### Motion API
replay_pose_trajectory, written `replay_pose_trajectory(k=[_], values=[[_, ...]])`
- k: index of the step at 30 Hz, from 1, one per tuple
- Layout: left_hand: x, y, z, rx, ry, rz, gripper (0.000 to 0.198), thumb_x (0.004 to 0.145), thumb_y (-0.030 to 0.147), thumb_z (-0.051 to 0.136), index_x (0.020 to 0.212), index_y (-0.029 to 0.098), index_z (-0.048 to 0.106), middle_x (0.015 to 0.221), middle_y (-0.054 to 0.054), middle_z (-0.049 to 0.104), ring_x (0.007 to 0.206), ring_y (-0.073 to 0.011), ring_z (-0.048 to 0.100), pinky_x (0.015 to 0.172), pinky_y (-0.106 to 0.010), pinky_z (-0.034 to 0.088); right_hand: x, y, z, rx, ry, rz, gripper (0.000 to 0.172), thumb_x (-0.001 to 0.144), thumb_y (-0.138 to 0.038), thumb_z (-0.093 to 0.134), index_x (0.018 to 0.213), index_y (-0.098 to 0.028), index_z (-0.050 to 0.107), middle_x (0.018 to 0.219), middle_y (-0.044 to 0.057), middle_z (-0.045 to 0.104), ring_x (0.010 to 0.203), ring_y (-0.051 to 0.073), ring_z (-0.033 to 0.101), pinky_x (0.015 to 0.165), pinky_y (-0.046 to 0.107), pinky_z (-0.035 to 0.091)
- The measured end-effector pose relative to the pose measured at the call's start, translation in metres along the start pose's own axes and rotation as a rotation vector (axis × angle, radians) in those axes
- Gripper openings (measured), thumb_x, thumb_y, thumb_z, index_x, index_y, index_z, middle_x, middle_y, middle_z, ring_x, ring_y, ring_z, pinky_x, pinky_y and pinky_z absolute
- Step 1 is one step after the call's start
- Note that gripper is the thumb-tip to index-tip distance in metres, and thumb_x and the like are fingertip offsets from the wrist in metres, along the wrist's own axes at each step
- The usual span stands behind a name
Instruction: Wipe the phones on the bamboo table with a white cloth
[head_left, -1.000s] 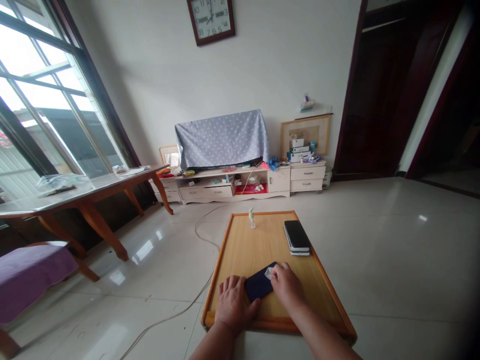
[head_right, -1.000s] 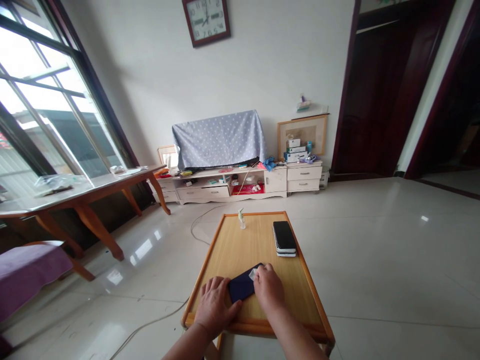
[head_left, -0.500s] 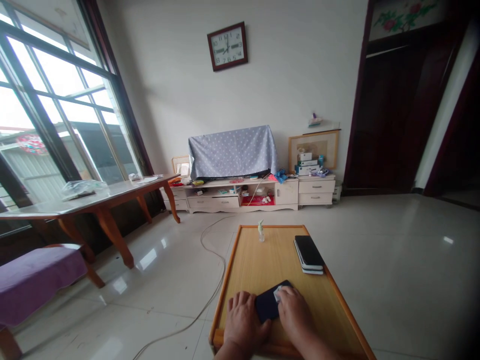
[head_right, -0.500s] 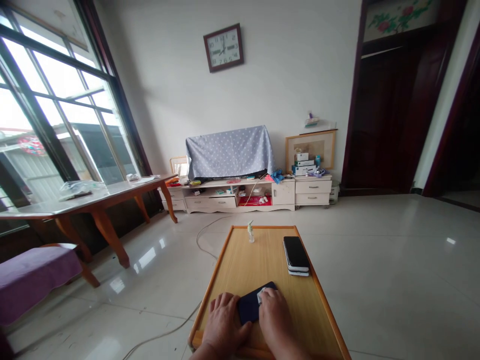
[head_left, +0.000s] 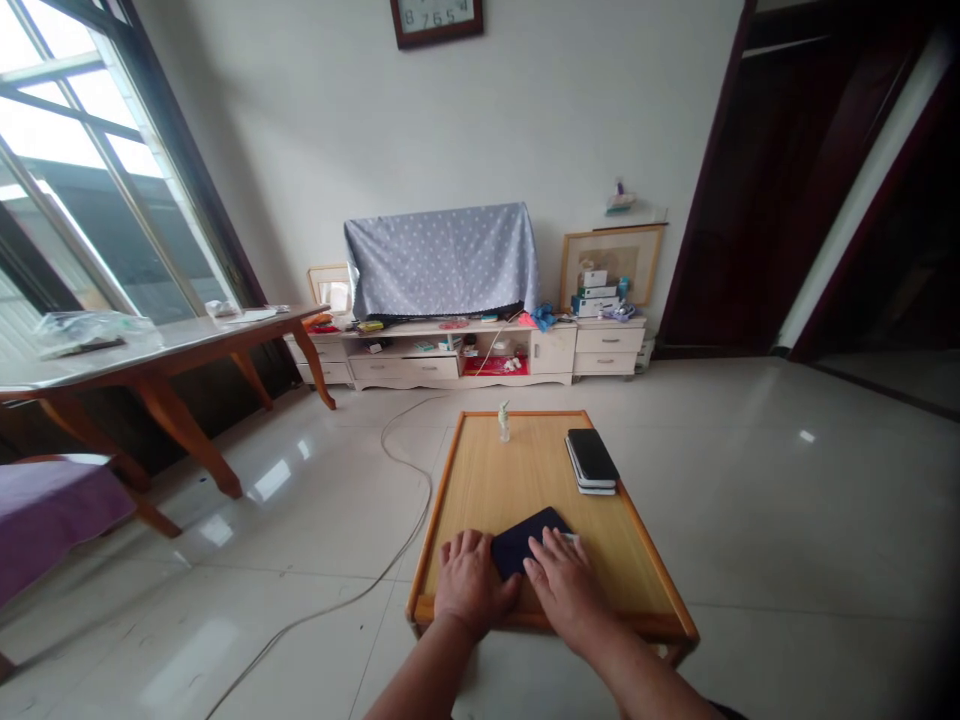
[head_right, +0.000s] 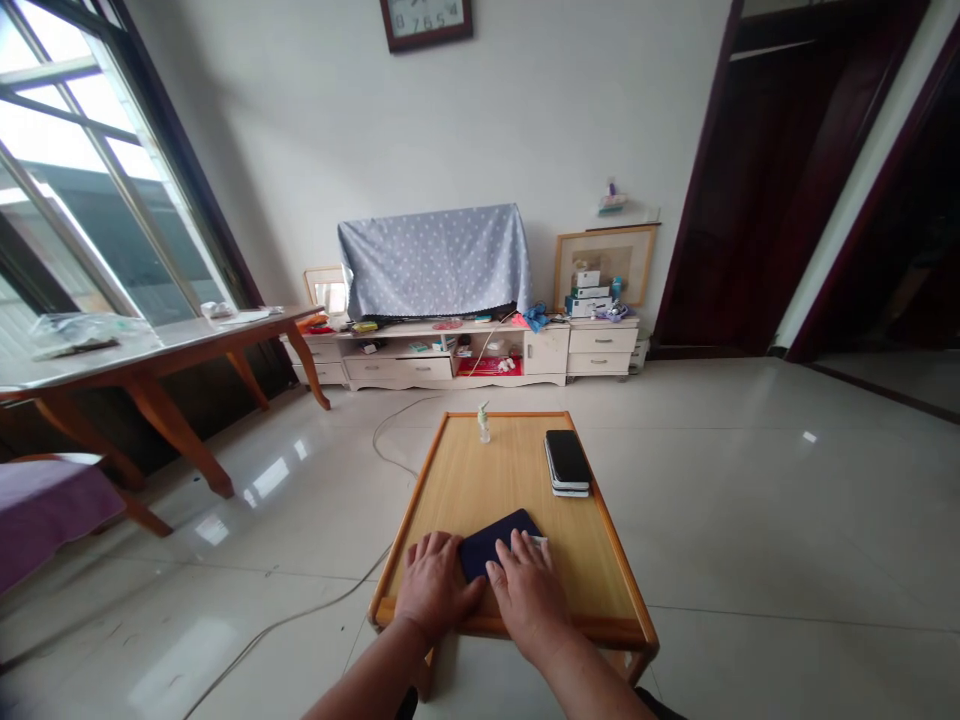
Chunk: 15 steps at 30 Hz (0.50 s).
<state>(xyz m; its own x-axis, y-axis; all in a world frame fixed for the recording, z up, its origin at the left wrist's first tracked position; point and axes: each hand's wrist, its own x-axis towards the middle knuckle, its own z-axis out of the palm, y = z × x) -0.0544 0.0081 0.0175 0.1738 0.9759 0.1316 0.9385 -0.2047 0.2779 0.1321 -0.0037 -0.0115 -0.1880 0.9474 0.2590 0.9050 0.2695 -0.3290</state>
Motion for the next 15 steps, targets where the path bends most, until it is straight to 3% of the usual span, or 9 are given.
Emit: replay_pose_trajectory(k=[4, 8, 15], values=[[0.000, -0.002, 0.001, -0.010, 0.012, 0.002, 0.063, 0.073, 0.068, 0.054, 0.121, 0.027, 0.058, 0.118, -0.008, 0.059, 0.116, -0.0298, 0.047, 0.103, -0.042, 0.027, -0.004, -0.003, 0.011, 0.066, -0.030, -0.012, 0.054, 0.101, -0.047, 0.031, 0.140, -0.017, 0.052, 0.152, 0.016, 0.040, 0.142, 0.032, 0.034, 0.117, 0.053, 0.025], [0.001, -0.004, 0.002, 0.007, 0.013, 0.012, 0.061, 0.072, 0.064, 0.057, 0.120, 0.027, 0.058, 0.117, -0.008, 0.058, 0.115, -0.0303, 0.046, 0.103, -0.042, 0.026, 0.003, 0.013, 0.008, 0.224, 0.086, 0.082, 0.053, 0.100, -0.043, 0.032, 0.144, -0.019, 0.047, 0.154, 0.013, 0.038, 0.144, 0.029, 0.031, 0.119, 0.053, 0.023], [0.001, -0.004, -0.001, 0.022, -0.012, 0.016, 0.060, 0.075, 0.064, 0.054, 0.122, 0.027, 0.058, 0.117, -0.009, 0.058, 0.116, -0.0312, 0.045, 0.104, -0.043, 0.025, 0.009, 0.027, -0.005, 0.864, 0.223, 0.270, 0.049, 0.093, -0.055, 0.045, 0.127, -0.024, 0.062, 0.147, 0.009, 0.049, 0.136, 0.025, 0.044, 0.113, 0.044, 0.037]])
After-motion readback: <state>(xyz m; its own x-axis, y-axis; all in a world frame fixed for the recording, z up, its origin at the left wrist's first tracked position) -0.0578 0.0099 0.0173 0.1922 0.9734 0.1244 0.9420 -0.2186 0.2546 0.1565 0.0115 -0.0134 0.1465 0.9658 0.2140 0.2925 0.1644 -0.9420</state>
